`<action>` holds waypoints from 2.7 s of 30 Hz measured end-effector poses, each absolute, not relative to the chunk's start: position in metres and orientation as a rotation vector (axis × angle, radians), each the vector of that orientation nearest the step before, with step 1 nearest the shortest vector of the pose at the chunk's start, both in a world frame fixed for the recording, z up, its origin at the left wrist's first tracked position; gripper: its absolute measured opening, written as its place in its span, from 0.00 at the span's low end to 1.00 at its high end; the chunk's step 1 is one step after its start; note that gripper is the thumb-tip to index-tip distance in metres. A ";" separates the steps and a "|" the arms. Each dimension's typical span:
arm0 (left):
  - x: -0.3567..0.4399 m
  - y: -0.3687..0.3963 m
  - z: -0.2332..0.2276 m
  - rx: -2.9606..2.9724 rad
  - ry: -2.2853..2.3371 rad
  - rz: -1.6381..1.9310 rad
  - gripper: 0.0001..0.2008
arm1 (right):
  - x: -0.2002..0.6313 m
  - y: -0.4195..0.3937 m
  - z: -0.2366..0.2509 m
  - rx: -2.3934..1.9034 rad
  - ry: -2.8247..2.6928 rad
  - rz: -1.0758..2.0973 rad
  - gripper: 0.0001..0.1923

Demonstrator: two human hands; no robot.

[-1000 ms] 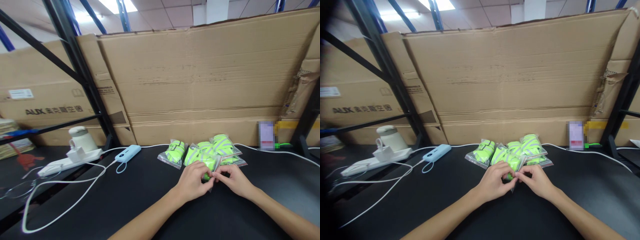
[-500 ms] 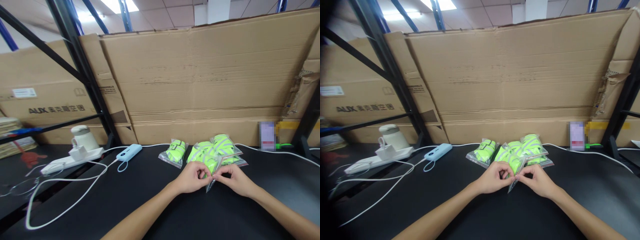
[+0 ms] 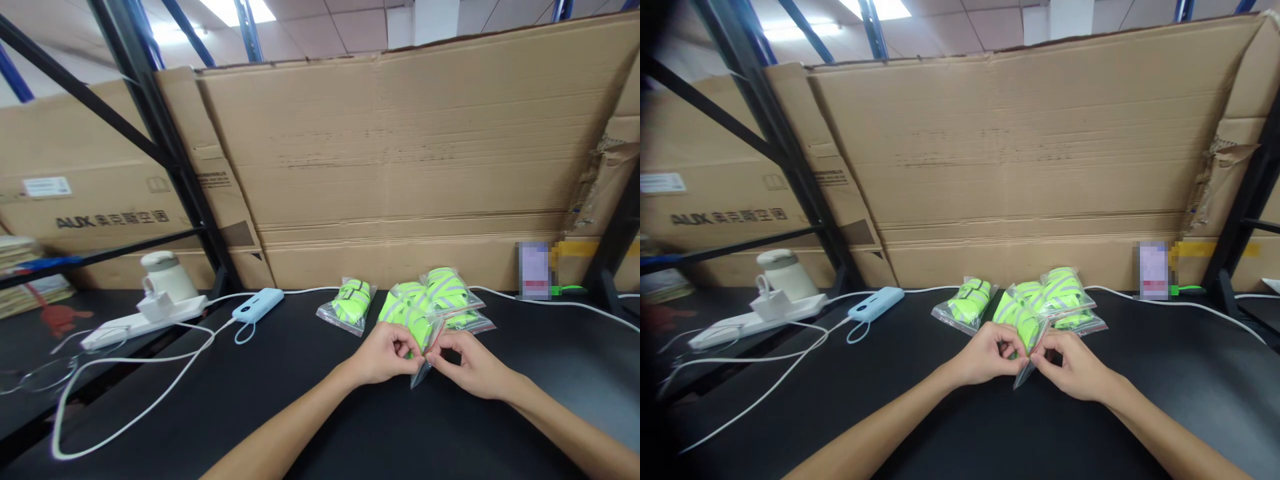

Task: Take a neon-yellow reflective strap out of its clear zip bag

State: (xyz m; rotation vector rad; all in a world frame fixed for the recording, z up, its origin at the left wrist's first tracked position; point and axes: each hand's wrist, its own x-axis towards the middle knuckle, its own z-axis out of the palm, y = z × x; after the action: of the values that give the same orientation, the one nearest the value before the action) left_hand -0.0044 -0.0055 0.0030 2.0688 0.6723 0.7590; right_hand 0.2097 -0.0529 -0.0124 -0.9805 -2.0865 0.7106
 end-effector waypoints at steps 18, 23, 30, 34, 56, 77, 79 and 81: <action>-0.002 -0.013 -0.001 2.868 0.680 0.932 0.05 | 0.209 -0.053 -0.008 -0.992 -2.070 0.678 0.17; 0.001 -0.017 -0.004 3.105 0.752 0.825 0.07 | 0.209 -0.052 -0.009 -0.982 -2.081 0.651 0.17; 0.001 -0.016 -0.001 2.777 0.673 0.845 0.11 | 0.205 -0.055 -0.007 -0.984 -2.073 0.616 0.15; 0.002 -0.018 0.001 2.583 0.597 0.855 0.10 | 0.203 -0.058 -0.006 -0.976 -2.065 0.579 0.13; -0.029 0.027 -0.001 2.100 1.462 1.150 0.20 | 0.222 -0.047 -0.011 -0.979 -2.112 0.325 0.11; -0.049 0.045 0.022 1.915 1.324 1.753 0.13 | 0.219 -0.050 -0.015 -1.113 -2.246 0.404 0.10; -0.052 0.046 0.026 1.851 1.282 1.884 0.13 | 0.219 -0.050 -0.016 -1.112 -2.252 0.402 0.10; -0.053 0.048 0.029 1.762 1.214 2.003 0.12 | 0.219 -0.049 -0.016 -1.113 -2.255 0.402 0.10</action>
State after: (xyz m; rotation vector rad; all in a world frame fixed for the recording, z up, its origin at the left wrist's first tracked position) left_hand -0.0534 0.0482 0.0289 1.7620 1.2140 2.0033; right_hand 0.2191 -0.0494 -0.0162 -1.1129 -2.2547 0.4024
